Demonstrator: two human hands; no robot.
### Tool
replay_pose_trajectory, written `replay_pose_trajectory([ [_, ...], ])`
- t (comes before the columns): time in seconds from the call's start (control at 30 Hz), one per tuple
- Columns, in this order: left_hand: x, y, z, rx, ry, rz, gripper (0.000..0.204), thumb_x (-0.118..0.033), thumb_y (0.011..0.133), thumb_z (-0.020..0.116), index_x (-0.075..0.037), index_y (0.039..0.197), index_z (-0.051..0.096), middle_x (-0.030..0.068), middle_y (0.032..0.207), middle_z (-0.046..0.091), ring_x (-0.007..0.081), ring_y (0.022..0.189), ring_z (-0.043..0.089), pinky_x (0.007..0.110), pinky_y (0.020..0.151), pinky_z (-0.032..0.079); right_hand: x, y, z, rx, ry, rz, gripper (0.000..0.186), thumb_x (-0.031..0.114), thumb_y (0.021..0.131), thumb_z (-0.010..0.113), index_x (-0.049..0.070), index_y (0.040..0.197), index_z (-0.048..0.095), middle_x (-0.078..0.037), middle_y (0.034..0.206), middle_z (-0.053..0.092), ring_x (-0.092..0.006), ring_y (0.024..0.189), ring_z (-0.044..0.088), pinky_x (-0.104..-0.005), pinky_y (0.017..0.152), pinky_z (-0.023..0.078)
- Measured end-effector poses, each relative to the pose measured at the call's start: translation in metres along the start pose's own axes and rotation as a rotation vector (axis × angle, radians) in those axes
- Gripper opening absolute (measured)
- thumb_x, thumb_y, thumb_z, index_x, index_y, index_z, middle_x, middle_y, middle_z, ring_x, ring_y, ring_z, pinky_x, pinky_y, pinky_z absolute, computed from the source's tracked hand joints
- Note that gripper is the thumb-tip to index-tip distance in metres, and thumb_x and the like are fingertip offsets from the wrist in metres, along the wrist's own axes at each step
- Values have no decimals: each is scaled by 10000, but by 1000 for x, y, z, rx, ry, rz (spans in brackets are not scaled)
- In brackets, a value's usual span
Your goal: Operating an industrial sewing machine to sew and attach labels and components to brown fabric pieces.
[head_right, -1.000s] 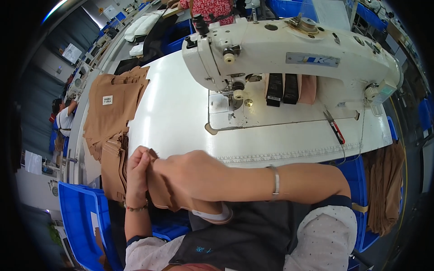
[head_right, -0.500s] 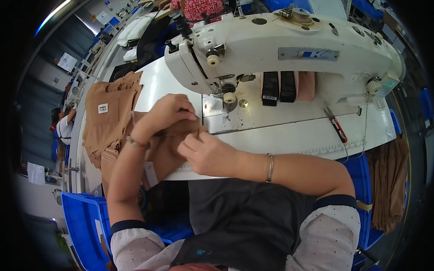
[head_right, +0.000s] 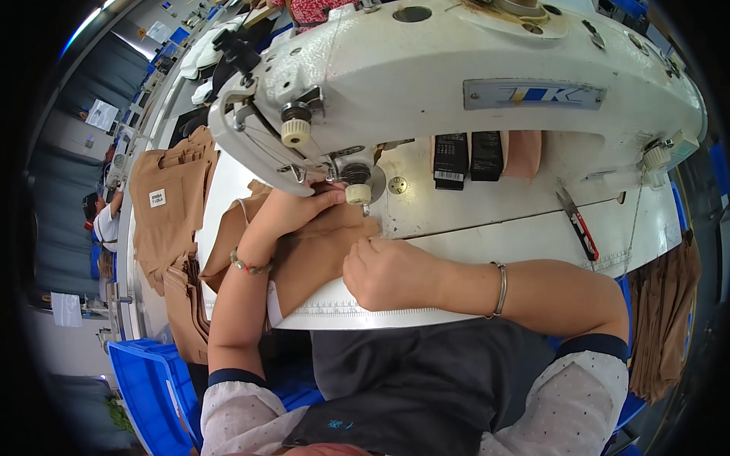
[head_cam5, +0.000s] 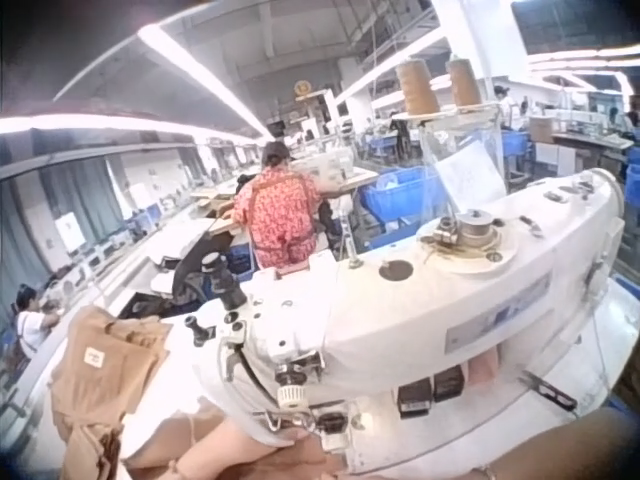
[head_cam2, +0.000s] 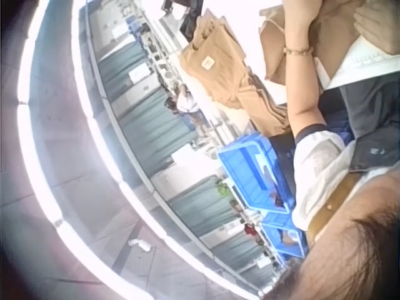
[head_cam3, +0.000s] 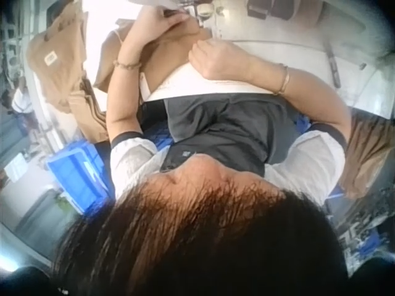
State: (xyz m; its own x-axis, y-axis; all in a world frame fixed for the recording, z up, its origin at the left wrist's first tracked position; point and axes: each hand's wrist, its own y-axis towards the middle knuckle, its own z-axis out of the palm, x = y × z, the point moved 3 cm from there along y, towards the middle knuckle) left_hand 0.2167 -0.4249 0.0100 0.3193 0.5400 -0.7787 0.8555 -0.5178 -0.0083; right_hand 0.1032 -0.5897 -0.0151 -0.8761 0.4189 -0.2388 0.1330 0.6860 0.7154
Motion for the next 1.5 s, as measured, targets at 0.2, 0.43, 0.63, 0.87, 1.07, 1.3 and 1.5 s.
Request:
replay_pose_trajectory([
  [0.2, -16, 6, 0, -78, 59, 97, 270, -34, 816, 792, -9, 1073, 714, 114, 1005, 746, 206, 891, 705, 350, 774, 560, 0, -1, -6, 50, -19, 32, 130, 167, 631, 637, 51, 652, 579, -33, 606, 493, -161, 560, 480, -291, 486, 385],
  [0.43, -12, 21, -3, -31, 255, 187, 266, -109, 818, 775, -32, 1069, 730, 135, 985, 742, 267, 889, 689, 380, 805, 545, -7, -4, -10, 239, -19, 127, 227, 100, 748, 692, 0, 951, 716, -121, 910, 738, -140, 649, 641, -243, 537, 464],
  [0.63, -2, 26, 0, -46, 261, 233, 288, -119, 807, 780, -36, 1078, 731, 142, 1006, 745, 286, 928, 695, 389, 829, 541, -11, -6, -8, 249, -11, 157, 231, 93, 748, 716, 9, 963, 719, -101, 919, 742, -119, 644, 645, -245, 531, 464],
  [0.87, -4, 11, -6, -89, 139, 128, 287, -115, 823, 765, -39, 1096, 721, 158, 1002, 735, 331, 951, 679, 448, 877, 517, -16, -4, -1, 85, -24, 157, 157, 133, 661, 665, 22, 772, 647, -68, 715, 628, -136, 526, 571, -262, 458, 434],
  [1.07, -66, -72, 19, -267, 627, 173, 548, -174, 684, 803, -81, 1186, 604, 66, 1204, 618, 275, 1180, 556, 545, 1064, 347, -24, -2, -8, 24, -32, 210, 150, 133, 682, 666, 50, 806, 657, -26, 702, 600, -133, 534, 580, -277, 462, 455],
  [1.3, -44, -65, 34, -443, 967, 383, 360, -140, 755, 718, -87, 1104, 650, 6, 1060, 666, 203, 1054, 625, 528, 1118, 347, -32, 9, -15, -58, 35, 268, 131, 145, 696, 669, 83, 808, 641, 3, 711, 576, -126, 575, 586, -270, 492, 466],
  [1.5, -47, -81, 43, -147, 933, 421, 308, -82, 773, 687, -61, 1080, 691, 57, 1141, 708, 235, 1040, 683, 457, 1060, 497, -21, 0, -8, 128, 52, 261, 126, 114, 715, 682, 54, 826, 670, -42, 799, 660, -138, 600, 634, -277, 504, 497],
])
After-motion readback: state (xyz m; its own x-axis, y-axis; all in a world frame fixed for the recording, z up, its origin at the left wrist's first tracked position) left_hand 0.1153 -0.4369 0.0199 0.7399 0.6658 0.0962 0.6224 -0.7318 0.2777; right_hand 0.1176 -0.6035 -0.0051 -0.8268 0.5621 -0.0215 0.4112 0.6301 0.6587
